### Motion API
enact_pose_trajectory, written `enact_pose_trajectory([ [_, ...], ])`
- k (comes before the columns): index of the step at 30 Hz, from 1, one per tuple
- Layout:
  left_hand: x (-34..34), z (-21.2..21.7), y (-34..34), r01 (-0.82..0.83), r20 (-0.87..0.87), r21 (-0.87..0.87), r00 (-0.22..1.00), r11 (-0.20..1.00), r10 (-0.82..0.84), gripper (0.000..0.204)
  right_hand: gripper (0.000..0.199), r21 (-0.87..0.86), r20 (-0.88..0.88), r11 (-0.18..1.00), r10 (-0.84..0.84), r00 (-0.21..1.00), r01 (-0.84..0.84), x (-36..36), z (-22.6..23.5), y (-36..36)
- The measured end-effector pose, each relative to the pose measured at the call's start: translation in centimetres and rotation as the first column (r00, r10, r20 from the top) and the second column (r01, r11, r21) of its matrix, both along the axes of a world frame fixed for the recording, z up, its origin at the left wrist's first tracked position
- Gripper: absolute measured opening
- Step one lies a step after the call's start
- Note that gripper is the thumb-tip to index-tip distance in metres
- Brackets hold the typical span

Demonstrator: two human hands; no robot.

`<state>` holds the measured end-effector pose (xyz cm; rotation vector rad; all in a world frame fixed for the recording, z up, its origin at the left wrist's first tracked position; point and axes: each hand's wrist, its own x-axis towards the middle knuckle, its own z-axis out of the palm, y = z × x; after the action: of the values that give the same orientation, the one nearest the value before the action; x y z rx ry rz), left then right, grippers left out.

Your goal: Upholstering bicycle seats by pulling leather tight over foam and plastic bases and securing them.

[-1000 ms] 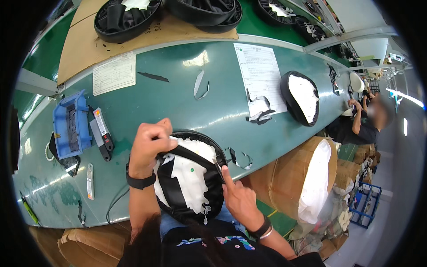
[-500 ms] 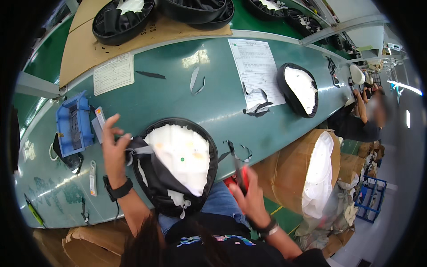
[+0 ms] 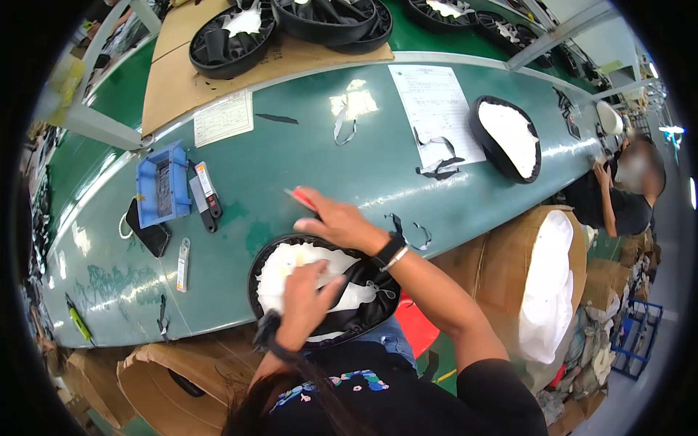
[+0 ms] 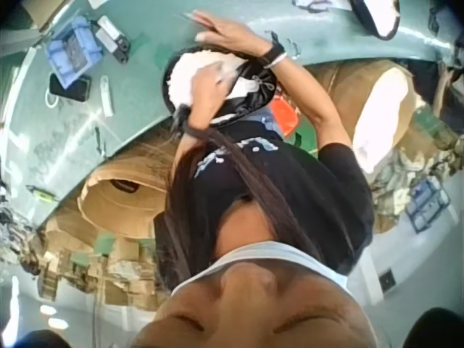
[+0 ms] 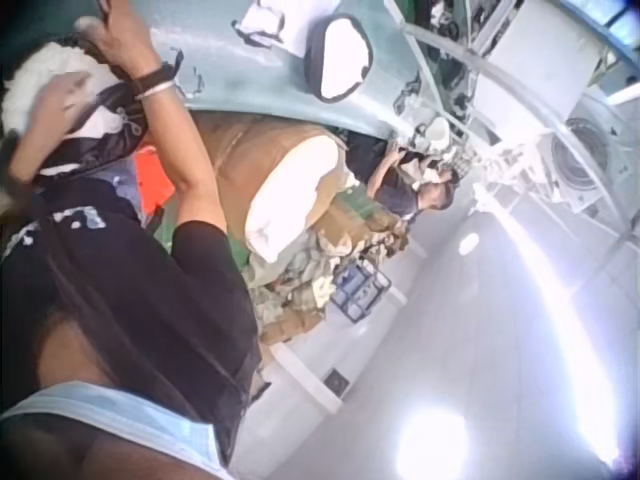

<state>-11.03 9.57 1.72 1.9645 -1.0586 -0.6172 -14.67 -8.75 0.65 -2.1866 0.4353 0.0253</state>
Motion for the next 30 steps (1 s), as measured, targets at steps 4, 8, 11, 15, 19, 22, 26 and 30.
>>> enact_pose_trajectory([
  [4, -2.1, -0.6, -2.9, 0.057, 0.042, -0.006, 0.997, 0.998, -0.057, 0.024, 0.047, -0.078, 0.041, 0.987, -0.136, 0.99, 0.139, -5.4, 3.2, -1.7],
  [8, -1.7, -2.6, -4.2, -0.05, 0.017, 0.028, 0.999, 0.998, 0.049, 0.024, 0.049, -0.265, -0.075, 0.964, -0.006, 0.997, -0.014, -13.5, 4.5, -2.8],
  [11, -1.3, -2.5, -4.3, 0.067, -0.077, 0.118, 0.995, 0.991, -0.059, 0.031, 0.051, -0.402, -0.183, 0.888, 0.16, 0.97, -0.223, -14.3, 5.0, -4.3],
  [15, -1.0, -2.0, -4.2, 0.074, -0.11, 0.114, 0.992, 0.991, -0.062, 0.029, 0.055, -0.477, -0.224, 0.801, 0.287, 0.931, -0.362, -12.6, 5.2, -5.3],
  [19, 1.2, -0.5, -2.3, 0.075, -0.591, -0.069, 0.8, 0.995, -0.101, 0.027, 0.06, -0.491, -0.287, 0.811, 0.197, 0.938, -0.32, -15.4, 4.1, -4.4],
  [22, 1.6, -0.5, -0.8, 0.037, -0.789, -0.177, 0.592, 0.984, -0.164, 0.041, 0.063, -0.525, -0.299, 0.834, 0.003, 0.954, -0.167, -17.8, 4.1, -0.9],
  [26, 0.9, 2.8, -3.2, -0.563, -0.934, -0.3, 0.336, 0.77, -0.119, 0.023, 0.062, -0.456, -0.322, 0.889, -0.214, 0.922, 0.047, -18.8, 4.6, 2.4],
  [30, 1.3, 0.8, -7.8, 0.075, -0.265, -0.297, 0.951, 0.952, -0.158, 0.015, 0.058, -0.5, -0.271, 0.862, -0.249, 0.93, 0.085, -16.7, 4.5, 0.9],
])
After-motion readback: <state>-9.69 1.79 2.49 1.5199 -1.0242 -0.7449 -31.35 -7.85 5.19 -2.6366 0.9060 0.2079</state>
